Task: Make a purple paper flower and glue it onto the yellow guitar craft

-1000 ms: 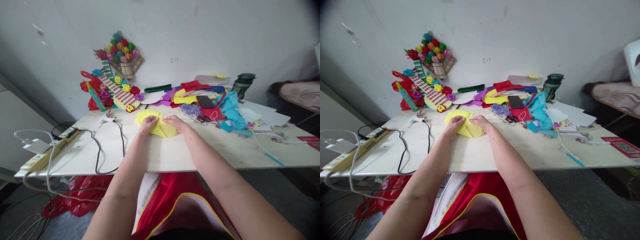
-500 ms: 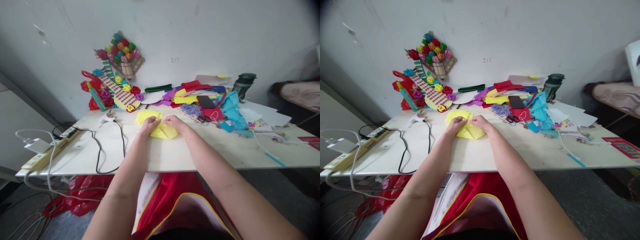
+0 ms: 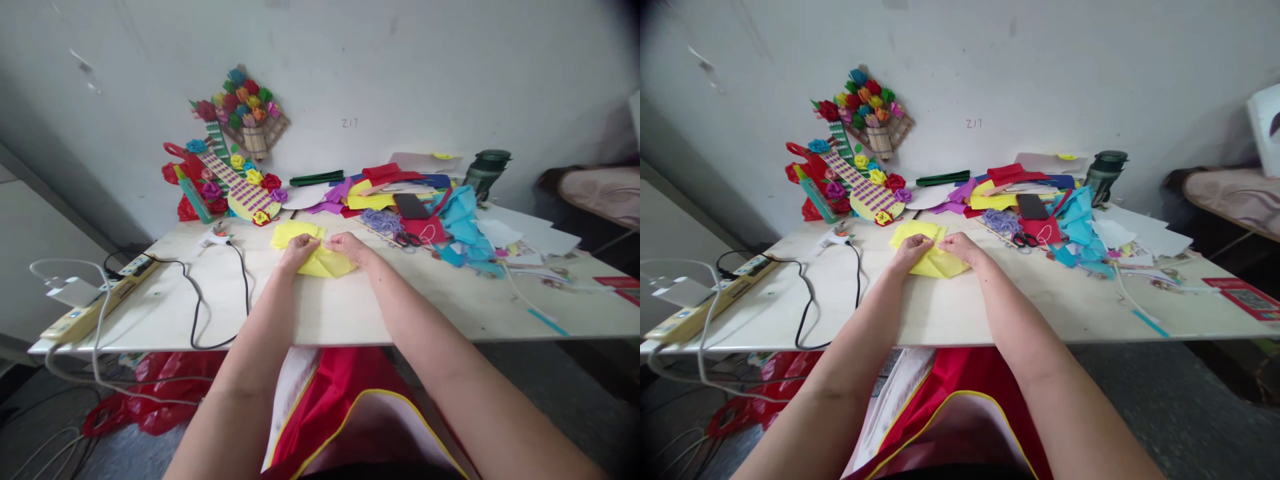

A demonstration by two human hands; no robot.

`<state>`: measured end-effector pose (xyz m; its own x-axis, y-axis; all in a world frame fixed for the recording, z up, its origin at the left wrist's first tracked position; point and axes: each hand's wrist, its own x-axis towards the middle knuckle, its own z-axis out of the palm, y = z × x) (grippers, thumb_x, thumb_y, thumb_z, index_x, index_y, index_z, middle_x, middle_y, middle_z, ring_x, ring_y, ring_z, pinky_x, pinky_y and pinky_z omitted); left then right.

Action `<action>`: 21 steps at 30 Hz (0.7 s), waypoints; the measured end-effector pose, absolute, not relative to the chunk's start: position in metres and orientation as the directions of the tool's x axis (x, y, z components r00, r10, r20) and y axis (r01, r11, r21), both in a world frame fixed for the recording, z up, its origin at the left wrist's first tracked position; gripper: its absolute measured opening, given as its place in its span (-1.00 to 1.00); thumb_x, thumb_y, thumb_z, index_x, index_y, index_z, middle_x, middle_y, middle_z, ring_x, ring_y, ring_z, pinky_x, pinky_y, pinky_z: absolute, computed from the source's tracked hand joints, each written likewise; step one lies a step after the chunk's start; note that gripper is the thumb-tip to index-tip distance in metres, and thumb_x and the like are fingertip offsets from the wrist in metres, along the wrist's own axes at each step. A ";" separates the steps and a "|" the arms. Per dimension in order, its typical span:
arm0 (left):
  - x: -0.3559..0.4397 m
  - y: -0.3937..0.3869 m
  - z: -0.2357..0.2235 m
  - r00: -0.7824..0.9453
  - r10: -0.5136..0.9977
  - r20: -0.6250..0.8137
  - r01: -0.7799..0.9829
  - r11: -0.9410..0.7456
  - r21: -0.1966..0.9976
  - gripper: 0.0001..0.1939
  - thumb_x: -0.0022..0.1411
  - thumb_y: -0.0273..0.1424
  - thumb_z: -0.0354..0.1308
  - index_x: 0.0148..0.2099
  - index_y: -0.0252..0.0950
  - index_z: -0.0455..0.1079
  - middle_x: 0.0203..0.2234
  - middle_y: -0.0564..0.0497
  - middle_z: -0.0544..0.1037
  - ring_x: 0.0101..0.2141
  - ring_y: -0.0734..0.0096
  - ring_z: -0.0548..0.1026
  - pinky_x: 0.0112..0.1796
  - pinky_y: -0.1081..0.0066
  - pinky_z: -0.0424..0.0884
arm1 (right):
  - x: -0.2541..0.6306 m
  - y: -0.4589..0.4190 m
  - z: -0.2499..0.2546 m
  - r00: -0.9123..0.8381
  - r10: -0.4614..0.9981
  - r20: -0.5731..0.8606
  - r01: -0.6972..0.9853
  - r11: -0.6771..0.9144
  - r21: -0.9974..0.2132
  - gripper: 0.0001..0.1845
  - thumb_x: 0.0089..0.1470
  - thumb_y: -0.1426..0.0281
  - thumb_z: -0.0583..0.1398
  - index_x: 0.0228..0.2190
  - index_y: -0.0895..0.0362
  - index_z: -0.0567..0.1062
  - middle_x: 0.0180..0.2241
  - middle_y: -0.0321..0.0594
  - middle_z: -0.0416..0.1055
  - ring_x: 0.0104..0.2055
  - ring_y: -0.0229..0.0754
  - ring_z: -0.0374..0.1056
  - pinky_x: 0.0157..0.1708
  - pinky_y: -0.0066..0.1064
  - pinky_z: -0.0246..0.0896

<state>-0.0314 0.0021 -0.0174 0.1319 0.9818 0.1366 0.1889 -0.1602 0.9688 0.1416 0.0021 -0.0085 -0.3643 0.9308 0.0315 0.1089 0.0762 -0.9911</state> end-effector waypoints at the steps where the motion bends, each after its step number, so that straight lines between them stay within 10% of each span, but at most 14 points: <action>1: -0.031 0.002 -0.017 0.136 0.980 0.143 0.184 -0.166 0.969 -0.62 -0.10 -0.10 0.24 -0.41 -0.33 0.32 -0.65 0.13 0.34 -0.62 0.56 0.29 -0.59 0.54 0.17 | 0.142 0.002 -0.008 -0.377 0.926 0.010 0.105 0.054 -0.993 -0.68 -0.23 0.21 0.30 -0.60 0.17 0.35 -0.72 -0.43 0.22 -0.63 -0.35 0.17 -0.61 -0.51 0.02; 21: -0.028 0.003 -0.016 0.103 0.964 0.244 0.376 -0.265 0.888 -0.54 -0.01 0.00 0.11 -0.58 -0.28 0.13 -0.71 0.15 0.08 -0.63 0.59 0.05 -0.61 0.50 -0.03 | 0.142 0.000 -0.006 -0.368 0.930 -0.002 0.089 0.033 -0.996 -0.67 -0.37 0.28 0.36 -0.70 0.18 0.34 -0.73 -0.45 0.23 -0.66 -0.38 0.16 -0.62 -0.52 0.04</action>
